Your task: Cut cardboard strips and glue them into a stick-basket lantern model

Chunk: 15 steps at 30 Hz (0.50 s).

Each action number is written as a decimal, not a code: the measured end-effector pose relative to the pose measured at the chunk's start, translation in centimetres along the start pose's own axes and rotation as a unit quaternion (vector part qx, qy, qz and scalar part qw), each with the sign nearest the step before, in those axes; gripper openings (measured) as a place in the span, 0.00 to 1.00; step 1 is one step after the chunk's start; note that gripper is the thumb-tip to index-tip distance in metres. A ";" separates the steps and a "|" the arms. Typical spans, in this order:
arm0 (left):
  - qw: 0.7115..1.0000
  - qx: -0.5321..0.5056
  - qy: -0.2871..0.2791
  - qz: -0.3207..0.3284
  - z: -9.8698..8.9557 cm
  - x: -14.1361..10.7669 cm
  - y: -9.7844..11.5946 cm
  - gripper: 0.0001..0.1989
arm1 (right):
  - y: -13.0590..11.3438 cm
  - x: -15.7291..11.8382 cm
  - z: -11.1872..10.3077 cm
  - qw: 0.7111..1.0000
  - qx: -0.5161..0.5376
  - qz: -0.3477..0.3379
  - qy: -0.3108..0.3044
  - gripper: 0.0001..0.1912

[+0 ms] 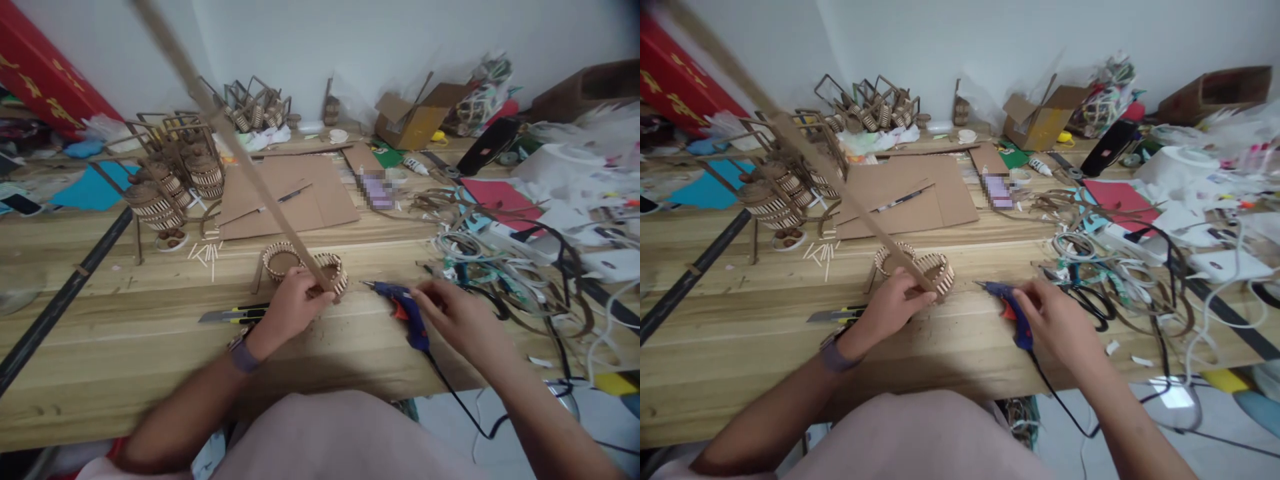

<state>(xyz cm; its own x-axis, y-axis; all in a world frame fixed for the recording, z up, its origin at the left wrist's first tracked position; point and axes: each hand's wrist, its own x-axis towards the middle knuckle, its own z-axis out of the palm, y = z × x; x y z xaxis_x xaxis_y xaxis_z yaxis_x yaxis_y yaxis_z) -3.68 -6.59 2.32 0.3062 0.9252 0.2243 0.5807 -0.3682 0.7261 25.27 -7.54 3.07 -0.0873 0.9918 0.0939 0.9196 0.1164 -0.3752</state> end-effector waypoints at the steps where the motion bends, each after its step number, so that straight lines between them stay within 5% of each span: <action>1: 0.999 -0.032 0.006 -0.002 -0.5 -0.2 0.1 0.04 | 0.7 -0.7 0.2 0.999 -0.030 0.044 -0.003 0.20; 9: 0.985 -0.149 0.072 0.057 -1.3 -2.2 2.0 0.09 | 1.3 -1.7 3.8 0.986 -0.034 0.157 -0.046 0.22; 15: 0.976 -0.149 0.117 0.103 -1.7 -2.4 2.6 0.11 | 2.7 -1.8 3.0 0.977 0.083 0.191 -0.048 0.21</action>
<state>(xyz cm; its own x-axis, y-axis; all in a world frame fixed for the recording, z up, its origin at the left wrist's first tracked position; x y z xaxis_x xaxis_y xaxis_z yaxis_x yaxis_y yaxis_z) -4.18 -9.62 4.71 0.1930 0.8424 0.5030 0.2684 -0.5384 0.7988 26.79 -8.89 -0.89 0.2065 0.9642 -0.1666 0.8177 -0.2635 -0.5117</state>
